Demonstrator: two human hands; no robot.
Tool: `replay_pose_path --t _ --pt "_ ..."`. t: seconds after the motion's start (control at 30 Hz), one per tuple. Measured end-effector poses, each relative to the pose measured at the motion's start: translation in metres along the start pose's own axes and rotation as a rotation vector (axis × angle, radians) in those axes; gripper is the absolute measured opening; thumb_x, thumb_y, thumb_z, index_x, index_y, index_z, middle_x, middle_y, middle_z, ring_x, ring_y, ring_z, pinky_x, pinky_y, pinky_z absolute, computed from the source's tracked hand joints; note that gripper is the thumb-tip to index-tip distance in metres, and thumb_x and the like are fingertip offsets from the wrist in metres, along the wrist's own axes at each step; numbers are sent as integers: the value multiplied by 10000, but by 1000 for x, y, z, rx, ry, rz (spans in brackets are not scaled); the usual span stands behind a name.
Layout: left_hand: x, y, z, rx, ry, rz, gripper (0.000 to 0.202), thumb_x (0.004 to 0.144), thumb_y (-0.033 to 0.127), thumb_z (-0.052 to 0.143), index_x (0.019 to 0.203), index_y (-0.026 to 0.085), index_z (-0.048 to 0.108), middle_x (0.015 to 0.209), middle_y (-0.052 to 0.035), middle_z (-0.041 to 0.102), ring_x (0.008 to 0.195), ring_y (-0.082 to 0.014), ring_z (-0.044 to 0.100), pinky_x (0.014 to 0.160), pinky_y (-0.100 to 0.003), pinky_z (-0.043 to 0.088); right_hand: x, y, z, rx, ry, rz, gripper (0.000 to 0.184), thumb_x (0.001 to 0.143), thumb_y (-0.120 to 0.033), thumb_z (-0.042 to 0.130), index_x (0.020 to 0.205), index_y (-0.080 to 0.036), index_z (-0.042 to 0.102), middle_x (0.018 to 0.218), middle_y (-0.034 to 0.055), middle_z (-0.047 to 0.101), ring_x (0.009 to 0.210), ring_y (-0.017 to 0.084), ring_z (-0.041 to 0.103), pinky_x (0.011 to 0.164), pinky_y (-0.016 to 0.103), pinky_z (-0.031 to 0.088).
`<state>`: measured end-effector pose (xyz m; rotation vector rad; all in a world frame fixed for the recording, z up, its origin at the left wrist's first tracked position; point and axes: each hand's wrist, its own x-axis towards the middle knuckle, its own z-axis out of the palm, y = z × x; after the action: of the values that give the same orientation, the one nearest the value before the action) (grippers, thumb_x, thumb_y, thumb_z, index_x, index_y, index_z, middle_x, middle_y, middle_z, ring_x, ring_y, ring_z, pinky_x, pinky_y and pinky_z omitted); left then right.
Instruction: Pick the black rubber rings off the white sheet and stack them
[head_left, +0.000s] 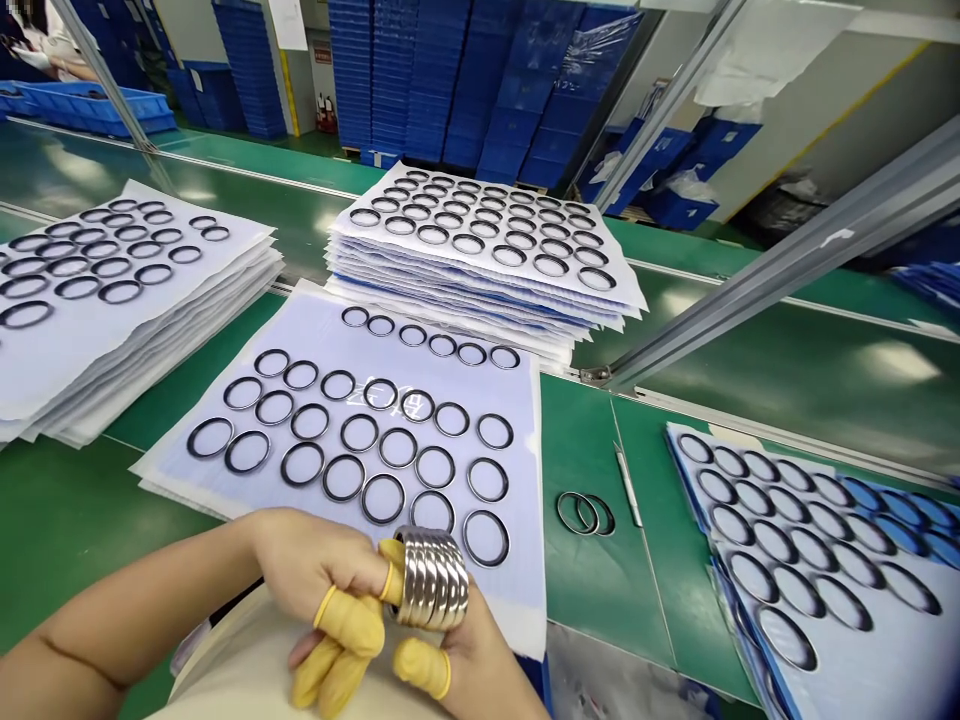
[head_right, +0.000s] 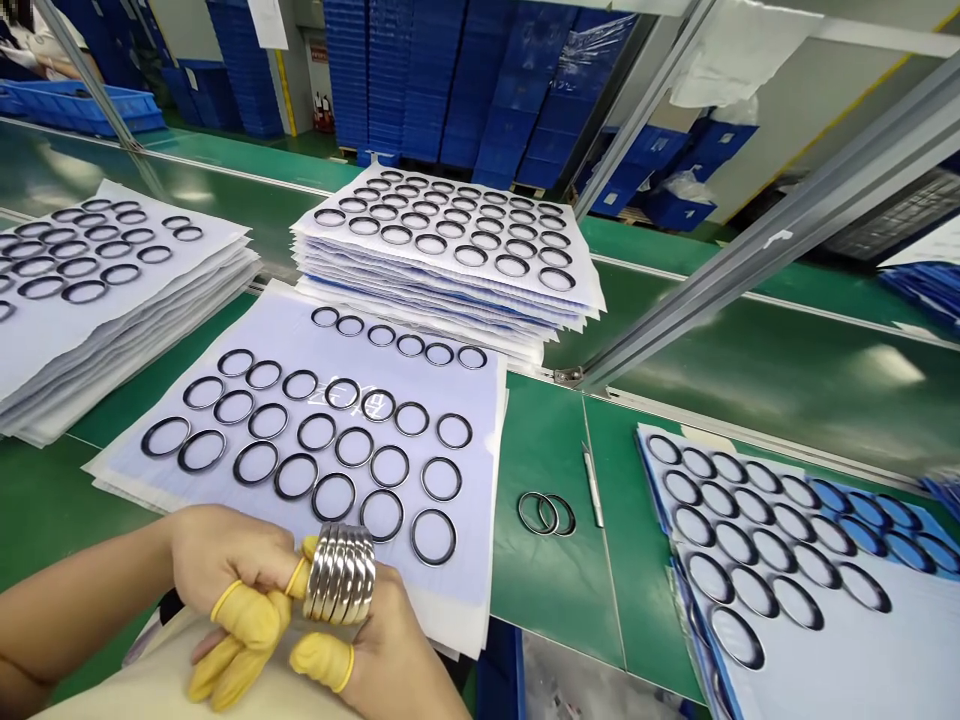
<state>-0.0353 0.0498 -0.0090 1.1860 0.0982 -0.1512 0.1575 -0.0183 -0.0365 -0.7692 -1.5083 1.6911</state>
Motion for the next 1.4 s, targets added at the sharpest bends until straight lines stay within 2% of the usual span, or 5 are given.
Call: replay_pose_path --t 0.3,0.6,0.73,1.27,1.4 --pt "6 -2 7 49 67 -6 549 867 630 416 1106 140 485 641 -46 699 336 -114 542 322 -177 417 -1 -3 -4 158 118 -20 662 676 -624 703 1227 -281 569 1162 94 653 1047 294 618 944 431 470" --pt "16 -17 6 73 473 113 688 818 711 384 940 95 665 860 -119 699 735 -192 658 720 -295 541 -4 4 1 148 180 -33 680 670 -606 721 1244 -304 517 927 46 614 757 227 621 697 374 536" --pt "23 -20 4 -31 555 95 487 830 579 549 830 114 692 813 -57 686 783 -162 622 795 -264 500 -6 7 0 -176 254 -103 738 703 -686 625 1298 -269 492 1256 114 479 1142 324 498 984 472 406" --pt "26 -14 3 333 781 259 255 846 216 597 605 137 572 722 -17 600 712 -116 556 701 -203 464 -3 9 0 -236 262 -178 737 828 -536 597 1441 -242 315 1401 125 452 1281 322 413 1064 449 344" --pt "21 -14 4 489 874 250 192 869 185 558 712 149 662 845 -47 655 820 -142 599 775 -235 483 -5 9 0 -153 265 -196 468 854 -472 597 1293 -327 530 1507 43 362 1351 308 353 1095 470 309"
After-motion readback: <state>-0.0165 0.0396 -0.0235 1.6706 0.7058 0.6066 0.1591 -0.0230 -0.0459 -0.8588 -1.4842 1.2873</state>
